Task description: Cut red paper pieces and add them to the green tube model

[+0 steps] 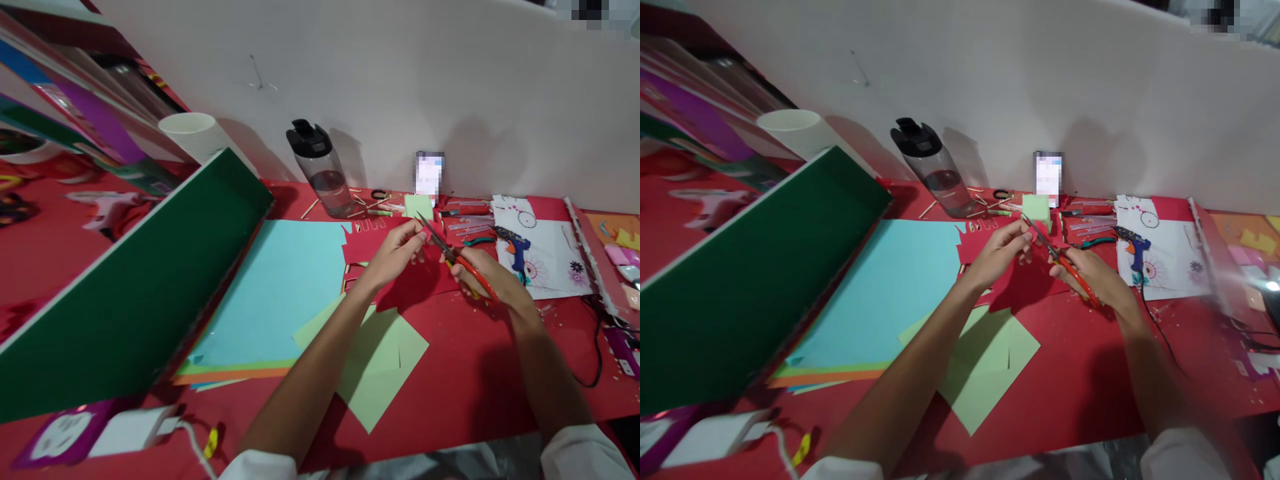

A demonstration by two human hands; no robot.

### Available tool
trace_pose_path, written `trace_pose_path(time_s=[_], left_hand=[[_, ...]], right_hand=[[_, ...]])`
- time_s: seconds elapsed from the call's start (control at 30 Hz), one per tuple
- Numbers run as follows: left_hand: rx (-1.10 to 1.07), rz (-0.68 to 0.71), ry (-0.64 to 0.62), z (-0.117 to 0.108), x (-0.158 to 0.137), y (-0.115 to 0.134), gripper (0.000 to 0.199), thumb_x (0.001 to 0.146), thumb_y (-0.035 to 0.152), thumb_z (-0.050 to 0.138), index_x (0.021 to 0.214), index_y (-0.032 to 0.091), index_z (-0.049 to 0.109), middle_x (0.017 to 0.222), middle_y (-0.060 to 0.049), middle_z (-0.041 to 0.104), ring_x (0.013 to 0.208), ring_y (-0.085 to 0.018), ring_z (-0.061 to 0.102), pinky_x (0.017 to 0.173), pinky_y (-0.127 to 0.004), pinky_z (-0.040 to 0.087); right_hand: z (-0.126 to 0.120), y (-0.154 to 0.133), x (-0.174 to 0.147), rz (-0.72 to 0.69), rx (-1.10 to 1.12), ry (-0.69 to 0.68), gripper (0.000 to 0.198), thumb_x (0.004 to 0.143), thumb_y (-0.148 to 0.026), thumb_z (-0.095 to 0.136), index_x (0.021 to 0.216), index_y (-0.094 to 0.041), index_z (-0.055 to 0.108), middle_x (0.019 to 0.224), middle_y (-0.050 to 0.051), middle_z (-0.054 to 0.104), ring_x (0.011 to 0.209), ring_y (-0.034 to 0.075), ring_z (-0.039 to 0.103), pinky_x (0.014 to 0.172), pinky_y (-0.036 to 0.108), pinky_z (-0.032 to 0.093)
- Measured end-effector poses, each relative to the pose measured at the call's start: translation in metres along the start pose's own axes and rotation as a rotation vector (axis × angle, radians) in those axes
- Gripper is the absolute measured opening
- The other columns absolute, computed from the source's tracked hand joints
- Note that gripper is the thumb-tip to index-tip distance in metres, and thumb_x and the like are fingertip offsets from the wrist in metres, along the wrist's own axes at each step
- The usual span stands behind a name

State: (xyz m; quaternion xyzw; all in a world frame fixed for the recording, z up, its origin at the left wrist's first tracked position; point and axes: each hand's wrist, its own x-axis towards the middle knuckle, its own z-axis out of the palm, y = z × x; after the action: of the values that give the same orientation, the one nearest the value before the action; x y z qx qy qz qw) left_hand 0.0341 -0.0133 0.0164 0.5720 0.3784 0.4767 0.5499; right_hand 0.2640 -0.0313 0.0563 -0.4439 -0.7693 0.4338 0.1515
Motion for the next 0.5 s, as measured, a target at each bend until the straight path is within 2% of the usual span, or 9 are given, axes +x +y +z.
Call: trace_pose_path(time_s=[0.27,0.5], left_hand=[[-0.013,-0.021,0.010,-0.0001,0.0001,0.0016,0.021,0.098,0.035,0.057,0.083,0.021,0.055,0.075,0.003,0.059,0.061,-0.010,0.058,0.062,-0.026,0.045],[-0.030,-0.017,0.033,0.0020,0.0000,-0.0006,0.028,0.100,0.041,0.058,0.081,0.021,0.056,0.067,0.004,0.055,0.061,-0.012,0.057,0.061,-0.026,0.042]], right_hand=[[0.0023,-0.0016,0.0004,0.034,0.037,0.021,0.055,0.097,-0.073,0.059,0.111,-0.020,0.063,0.064,-0.002,0.058,0.049,0.018,0.058,0.047,0.028,0.045],[0.0016,0.0030,0.0010,0.026,0.053,0.018,0.056,0.096,-0.073,0.059,0.114,-0.020,0.063,0.066,-0.003,0.058,0.050,0.017,0.059,0.047,0.027,0.046]])
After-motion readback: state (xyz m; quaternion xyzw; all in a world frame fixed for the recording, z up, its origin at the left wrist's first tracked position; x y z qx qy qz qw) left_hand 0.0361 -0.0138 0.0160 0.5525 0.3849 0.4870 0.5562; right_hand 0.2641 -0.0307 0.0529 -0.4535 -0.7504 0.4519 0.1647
